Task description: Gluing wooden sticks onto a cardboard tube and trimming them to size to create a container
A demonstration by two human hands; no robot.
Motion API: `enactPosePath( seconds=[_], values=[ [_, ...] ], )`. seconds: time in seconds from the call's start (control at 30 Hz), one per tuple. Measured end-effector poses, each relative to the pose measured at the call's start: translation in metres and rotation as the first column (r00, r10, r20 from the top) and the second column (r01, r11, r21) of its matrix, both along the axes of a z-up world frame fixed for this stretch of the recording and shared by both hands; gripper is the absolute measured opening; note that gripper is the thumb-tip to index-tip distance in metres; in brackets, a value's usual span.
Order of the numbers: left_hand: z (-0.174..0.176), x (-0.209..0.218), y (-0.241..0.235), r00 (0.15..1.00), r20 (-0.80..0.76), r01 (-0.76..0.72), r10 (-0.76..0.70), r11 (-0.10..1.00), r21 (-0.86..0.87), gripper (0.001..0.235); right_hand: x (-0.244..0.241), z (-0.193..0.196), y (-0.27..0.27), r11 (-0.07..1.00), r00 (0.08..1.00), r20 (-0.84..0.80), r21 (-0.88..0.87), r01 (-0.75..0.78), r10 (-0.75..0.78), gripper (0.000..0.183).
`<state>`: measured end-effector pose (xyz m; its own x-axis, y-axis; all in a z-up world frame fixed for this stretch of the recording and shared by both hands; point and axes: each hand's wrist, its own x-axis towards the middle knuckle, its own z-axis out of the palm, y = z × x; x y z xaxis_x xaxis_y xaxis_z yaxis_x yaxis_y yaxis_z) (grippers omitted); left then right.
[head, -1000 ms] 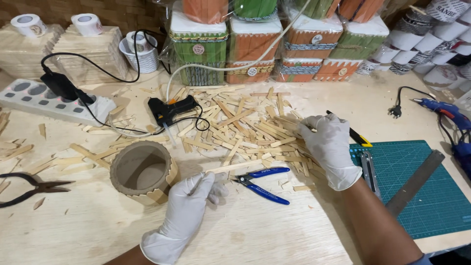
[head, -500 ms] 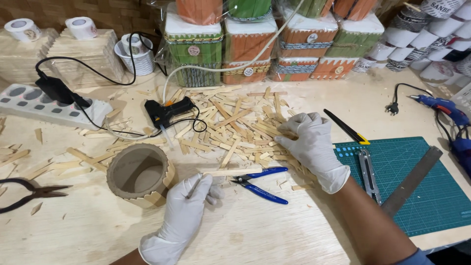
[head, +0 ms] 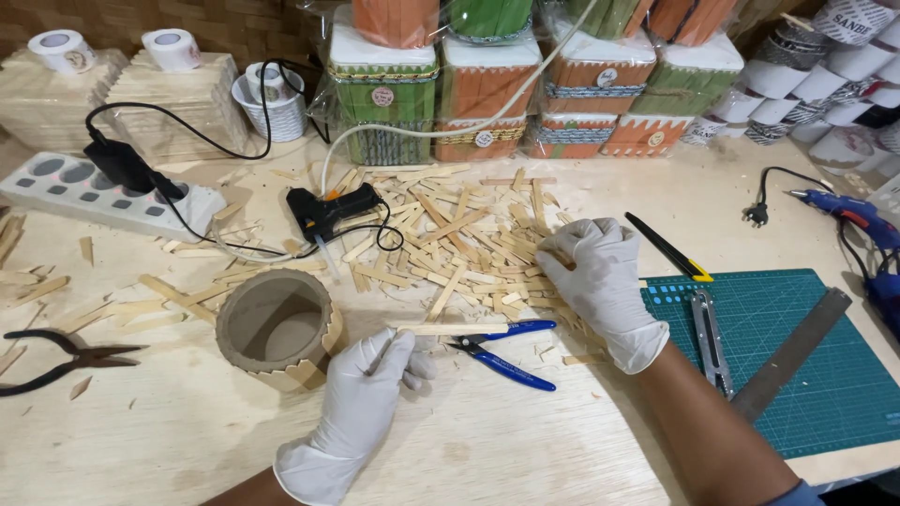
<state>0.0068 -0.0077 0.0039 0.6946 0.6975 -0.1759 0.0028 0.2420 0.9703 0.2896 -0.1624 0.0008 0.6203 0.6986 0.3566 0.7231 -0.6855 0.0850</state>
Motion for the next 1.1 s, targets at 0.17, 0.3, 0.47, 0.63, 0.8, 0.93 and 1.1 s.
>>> enactPosePath(
  seconds=[0.17, 0.3, 0.47, 0.63, 0.8, 0.93, 1.1],
  values=[
    [-0.001, 0.002, 0.0, 1.0, -0.008, -0.009, 0.009, 1.0, 0.013, 0.031, 0.0, -0.005, 0.001, 0.996, 0.998, -0.026, 0.068, -0.053, 0.055, 0.025],
    [0.004, 0.003, 0.001, 0.999, -0.033, -0.01, 0.008, 0.999, -0.051, 0.031, -0.006, 0.0, 0.002, 0.994, 0.997, -0.047, 0.089, -0.057, 0.061, 0.023],
    [0.02, 0.004, -0.002, 0.992, -0.116, 0.04, -0.05, 0.996, -0.084, 0.021, -0.005, -0.003, 0.0, 0.98, 0.993, -0.034, 0.165, -0.109, 0.116, 0.019],
    [0.034, 0.001, -0.009, 0.977, -0.2, 0.064, -0.074, 0.996, -0.059, 0.032, -0.013, 0.002, 0.002, 0.967, 0.988, 0.027, 0.201, -0.154, 0.152, 0.016],
    [0.039, -0.019, -0.016, 0.976, 0.052, 0.195, -0.213, 0.95, 0.243, 0.023, -0.025, 0.009, 0.005, 0.963, 0.987, -0.033, 0.225, -0.147, 0.159, 0.016],
    [0.014, -0.018, -0.012, 0.894, 0.188, -0.094, -0.406, 0.24, 0.966, 0.054, -0.029, 0.011, 0.012, 0.978, 0.985, -0.124, 0.186, -0.093, 0.117, 0.02],
    [0.009, -0.031, -0.02, 0.735, 0.12, -0.28, -0.667, -0.137, 0.95, 0.055, -0.041, 0.023, 0.034, 0.971, 0.92, -0.386, 0.237, 0.022, 0.073, 0.015]
  ],
)
